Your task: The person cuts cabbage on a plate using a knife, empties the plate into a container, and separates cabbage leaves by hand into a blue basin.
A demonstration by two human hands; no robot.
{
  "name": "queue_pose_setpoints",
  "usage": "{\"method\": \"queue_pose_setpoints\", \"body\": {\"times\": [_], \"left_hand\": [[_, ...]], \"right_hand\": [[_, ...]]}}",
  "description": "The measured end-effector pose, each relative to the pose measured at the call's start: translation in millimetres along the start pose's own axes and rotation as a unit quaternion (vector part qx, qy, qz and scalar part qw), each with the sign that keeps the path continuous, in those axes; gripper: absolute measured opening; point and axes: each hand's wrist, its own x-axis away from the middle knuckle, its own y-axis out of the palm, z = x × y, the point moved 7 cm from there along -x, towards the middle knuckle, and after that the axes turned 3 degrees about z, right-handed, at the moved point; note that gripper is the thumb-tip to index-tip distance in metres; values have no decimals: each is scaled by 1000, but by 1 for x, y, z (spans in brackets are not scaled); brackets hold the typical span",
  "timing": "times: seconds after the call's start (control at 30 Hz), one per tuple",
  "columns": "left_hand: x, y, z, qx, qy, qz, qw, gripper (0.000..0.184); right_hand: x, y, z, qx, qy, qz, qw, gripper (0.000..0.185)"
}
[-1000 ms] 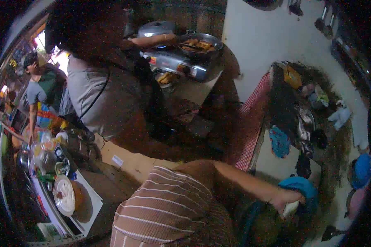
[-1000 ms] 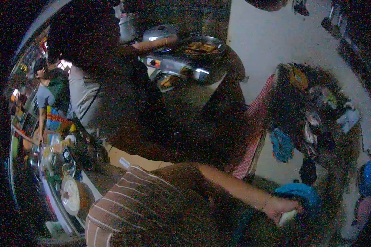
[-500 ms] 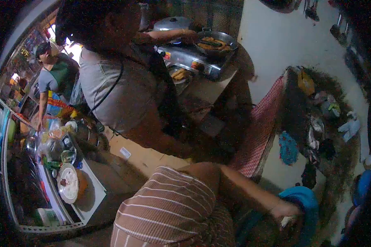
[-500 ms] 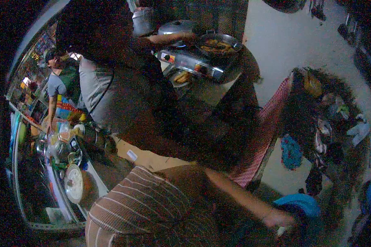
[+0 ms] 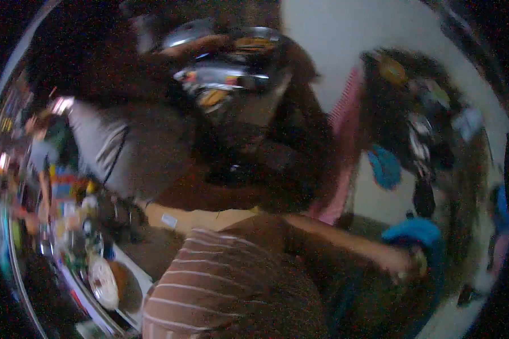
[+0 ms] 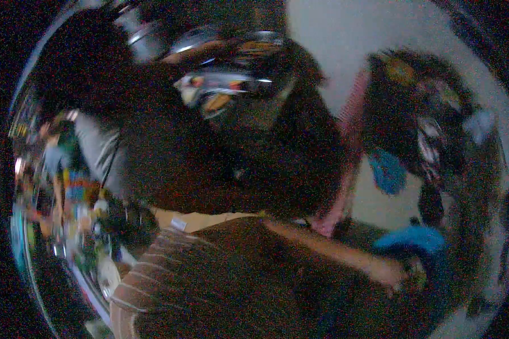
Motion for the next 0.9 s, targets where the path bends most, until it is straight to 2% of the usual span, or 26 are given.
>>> {"method": "queue_pose_setpoints", "body": {"times": [0.07, 0.13, 0.17, 0.2, 0.23, 0.27, 0.3, 0.33, 0.47, 0.5, 0.57, 0.63, 0.67, 0.73, 0.77, 0.8, 0.87, 0.9], "left_hand": [[7, -5, 0, -5, -71, -9, 997, 56], [16, -10, -2, 59, -170, -24, 983, 57], [18, -12, -2, 249, -234, -14, 940, 50], [21, -12, -4, 466, -299, 31, 832, 45], [24, -13, -4, 610, -350, 86, 706, 41], [24, -18, -4, 588, -382, 109, 704, 45], [10, -24, 17, 617, -363, 85, 693, 45], [10, -29, 16, 602, -371, 70, 704, 52], [19, -36, 8, 505, -456, 115, 723, 51], [17, -26, 8, 497, -465, 100, 726, 51], [16, -22, 10, 343, -461, 101, 812, 52], [12, -9, 19, 326, -449, 75, 829, 53], [9, -7, 23, 317, -433, 58, 842, 54], [10, -5, 26, 314, -443, 42, 838, 51], [10, -4, 27, 321, -449, 35, 833, 48], [11, -3, 27, 316, -451, 26, 834, 48], [13, -14, 23, 233, -462, 71, 853, 44], [15, -13, 24, 231, -462, 64, 854, 44]], "right_hand": [[6, -12, -6, 14, 5, 15, 1000, 26], [11, -25, -10, 26, 10, 28, 999, 26], [8, -32, -14, 32, 9, 32, 999, 26], [3, -34, -16, 34, 11, 34, 999, 26], [-2, -40, -16, 34, 13, 38, 999, 26], [-7, -46, -15, 32, 14, 40, 999, 26], [-10, -50, -13, 27, 23, 42, 998, 26], [-13, -54, -9, 18, 34, 44, 998, 26], [-10, -63, 18, -64, 140, 58, 986, 28], [-6, -68, 17, -95, 129, 53, 986, 27], [1, -65, 12, -133, 117, 60, 982, 27], [8, -42, 12, -269, 131, 3, 954, 24], [9, -36, 11, -276, 132, 11, 952, 24], [8, -26, -8, -173, 31, -11, 984, 22], [8, -25, -11, -177, 33, 0, 984, 22], [9, -22, -15, -219, 35, -4, 975, 24], [8, -22, -19, -261, 40, 0, 965, 25], [7, -19, -16, -307, 76, -32, 948, 27]]}}
